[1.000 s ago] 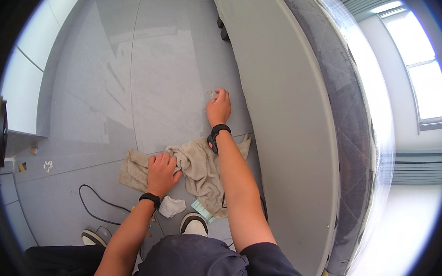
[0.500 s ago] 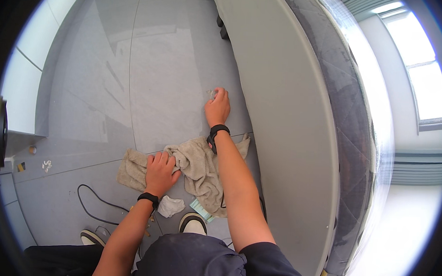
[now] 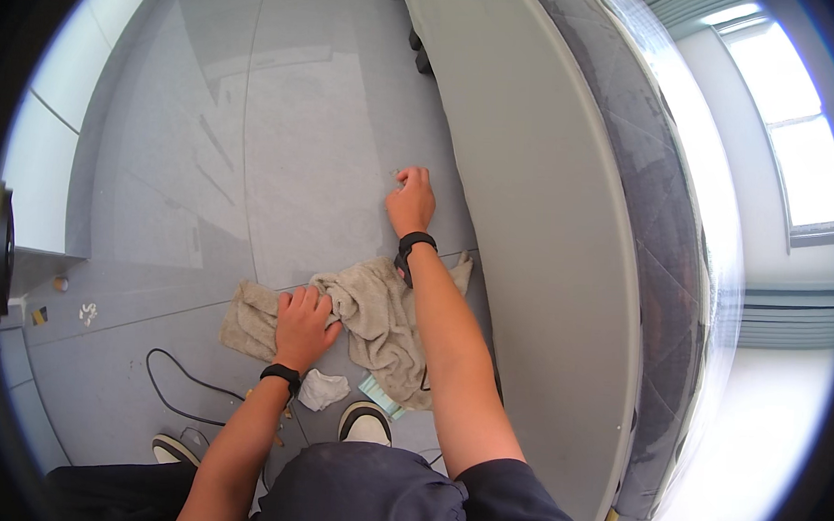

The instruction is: The person wipes the floor by hand using a cloth, moving it across the surface and picking up small debris from the floor between the bed and a cabinet.

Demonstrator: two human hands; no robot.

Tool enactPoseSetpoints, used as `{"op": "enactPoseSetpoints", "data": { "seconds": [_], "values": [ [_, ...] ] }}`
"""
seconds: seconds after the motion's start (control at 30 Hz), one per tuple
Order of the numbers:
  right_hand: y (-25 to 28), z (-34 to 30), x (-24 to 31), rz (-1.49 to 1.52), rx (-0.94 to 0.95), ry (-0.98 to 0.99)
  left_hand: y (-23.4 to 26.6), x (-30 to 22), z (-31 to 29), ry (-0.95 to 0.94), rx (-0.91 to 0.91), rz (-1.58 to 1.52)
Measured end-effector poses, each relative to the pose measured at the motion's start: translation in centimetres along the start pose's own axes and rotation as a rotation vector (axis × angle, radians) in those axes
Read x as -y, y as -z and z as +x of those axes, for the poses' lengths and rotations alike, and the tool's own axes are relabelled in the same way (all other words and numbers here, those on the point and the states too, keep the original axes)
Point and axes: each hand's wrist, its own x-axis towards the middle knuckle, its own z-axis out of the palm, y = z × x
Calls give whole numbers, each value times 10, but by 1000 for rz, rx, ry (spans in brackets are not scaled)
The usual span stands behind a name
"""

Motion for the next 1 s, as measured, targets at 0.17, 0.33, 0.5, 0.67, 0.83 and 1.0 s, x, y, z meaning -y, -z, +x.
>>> {"op": "enactPoseSetpoints", "data": {
  "seconds": [0.17, 0.33, 0.5, 0.67, 0.83, 1.0],
  "values": [
    [-4, -2, 2, 48, -195, 16, 0, 0, 1, -8, -17, -28],
    [-2, 1, -1, -7, -63, 4, -2, 1, 0, -3, -10, -10],
    [-7, -1, 5, 27, -253, 18, -1, 1, 1, 4, 8, -4],
    [-1, 5, 4, 27, -152, -10, -2, 1, 0, -3, -6, -12],
    [5, 12, 12, -63, -10, -75, -2, 3, -3, 6, 8, -16],
    [0, 6, 7, -86, -54, -51, 0, 0, 0, 13, 20, -12]
  ]
}}
